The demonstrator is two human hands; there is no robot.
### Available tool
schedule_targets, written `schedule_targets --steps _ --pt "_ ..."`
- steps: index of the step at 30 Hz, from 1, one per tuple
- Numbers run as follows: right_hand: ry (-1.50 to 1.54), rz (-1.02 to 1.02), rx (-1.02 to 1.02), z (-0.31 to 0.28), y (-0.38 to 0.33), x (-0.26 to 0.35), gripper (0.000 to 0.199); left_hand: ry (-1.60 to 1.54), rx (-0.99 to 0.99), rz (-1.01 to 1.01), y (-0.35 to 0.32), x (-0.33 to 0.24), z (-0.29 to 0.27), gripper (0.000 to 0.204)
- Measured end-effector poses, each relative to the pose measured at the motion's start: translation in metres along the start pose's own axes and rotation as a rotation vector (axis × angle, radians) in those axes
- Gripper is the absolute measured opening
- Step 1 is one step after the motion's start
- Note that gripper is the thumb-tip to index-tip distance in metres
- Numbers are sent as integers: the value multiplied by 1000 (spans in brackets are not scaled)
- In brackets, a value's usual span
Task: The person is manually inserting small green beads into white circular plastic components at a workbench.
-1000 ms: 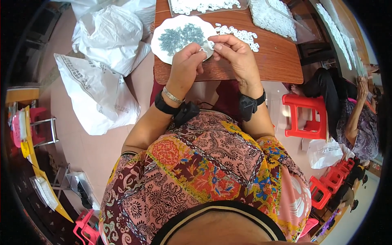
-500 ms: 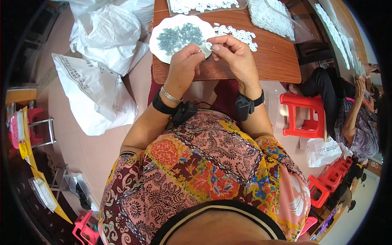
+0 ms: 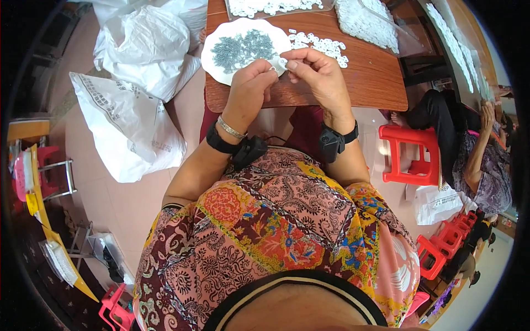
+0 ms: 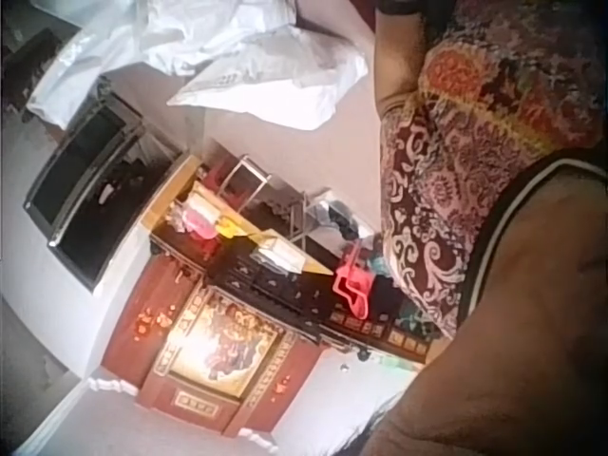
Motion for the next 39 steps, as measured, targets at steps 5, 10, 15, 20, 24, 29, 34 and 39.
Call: schedule_targets --steps 5,10,15,20,24,29,34,39 --pt "-52 -5 8 1 -1 0 16 29 2 27 -1 -1 1 17" --pt "-158 -50 23 5 -3 6 17 26 -25 64 -1 -1 2 17" --pt "-177 -94 23 4 -3 7 18 -53 -29 40 -1 1 4 18" --pt "-162 -99 19 -1 -3 9 18 -86 -13 2 -2 2 11 19" --pt "-166 -102 34 0 -4 13 17 -57 -24 35 -2 0 11 19" --pt "-113 -98 19 -2 -3 15 17 119 -82 227 0 -14 10 18" --pt "-45 -94 -29 -1 -4 17 16 142 -94 250 -1 -17 10 18" --pt "-86 -99 -29 0 -5 21 17 136 -96 241 -2 -17 8 18"
Point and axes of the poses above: each hand's wrist, its own y-axis towards the middle knuckle, its own z-axis out of the palm, x = y × z, the point moved 7 cm from there along y, towards the middle knuckle, and after that the axes turned 6 degrees about -x, right-handed, at the moved point
